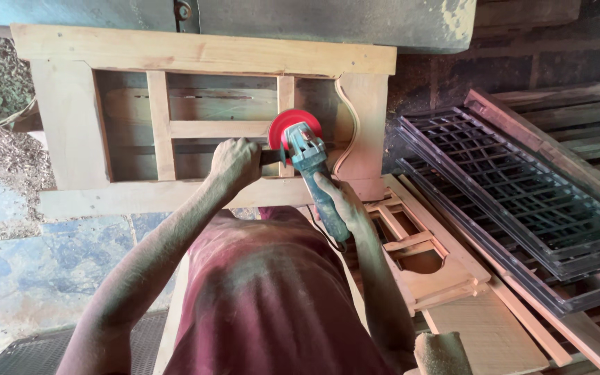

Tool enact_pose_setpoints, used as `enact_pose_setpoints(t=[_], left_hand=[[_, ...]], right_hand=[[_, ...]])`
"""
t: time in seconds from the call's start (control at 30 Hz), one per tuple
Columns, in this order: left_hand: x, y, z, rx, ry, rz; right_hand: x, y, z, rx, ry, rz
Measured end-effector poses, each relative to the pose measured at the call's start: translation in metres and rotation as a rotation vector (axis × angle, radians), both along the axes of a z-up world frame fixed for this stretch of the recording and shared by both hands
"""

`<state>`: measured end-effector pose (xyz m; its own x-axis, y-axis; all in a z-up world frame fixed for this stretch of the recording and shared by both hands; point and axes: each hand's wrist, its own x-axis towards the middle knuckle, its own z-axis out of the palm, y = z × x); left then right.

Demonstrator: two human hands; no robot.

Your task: The person uses an angle grinder with a sanding disc to smooth the edges and surfaces of a wooden frame. They move the tool along the frame's contours, generating sparks and wood dust while working in a cluttered workshop.

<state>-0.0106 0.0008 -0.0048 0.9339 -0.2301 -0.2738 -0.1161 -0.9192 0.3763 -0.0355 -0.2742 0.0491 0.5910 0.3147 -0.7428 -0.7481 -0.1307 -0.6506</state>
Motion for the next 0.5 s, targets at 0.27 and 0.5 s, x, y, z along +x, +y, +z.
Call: enact_pose_setpoints(t=[0.27, 0.5], left_hand=[[-0.039, -0.01, 0.004, -0.107, -0.067, 0.034], [-0.04, -0.011, 0.011, -0.078, 0.001, 0.039]], right_hand=[[-0.03, -0.012, 0.005, -0.103, 0.001, 0.058], [-0.025, -0.012, 0.003, -0.066, 0.021, 0.05]])
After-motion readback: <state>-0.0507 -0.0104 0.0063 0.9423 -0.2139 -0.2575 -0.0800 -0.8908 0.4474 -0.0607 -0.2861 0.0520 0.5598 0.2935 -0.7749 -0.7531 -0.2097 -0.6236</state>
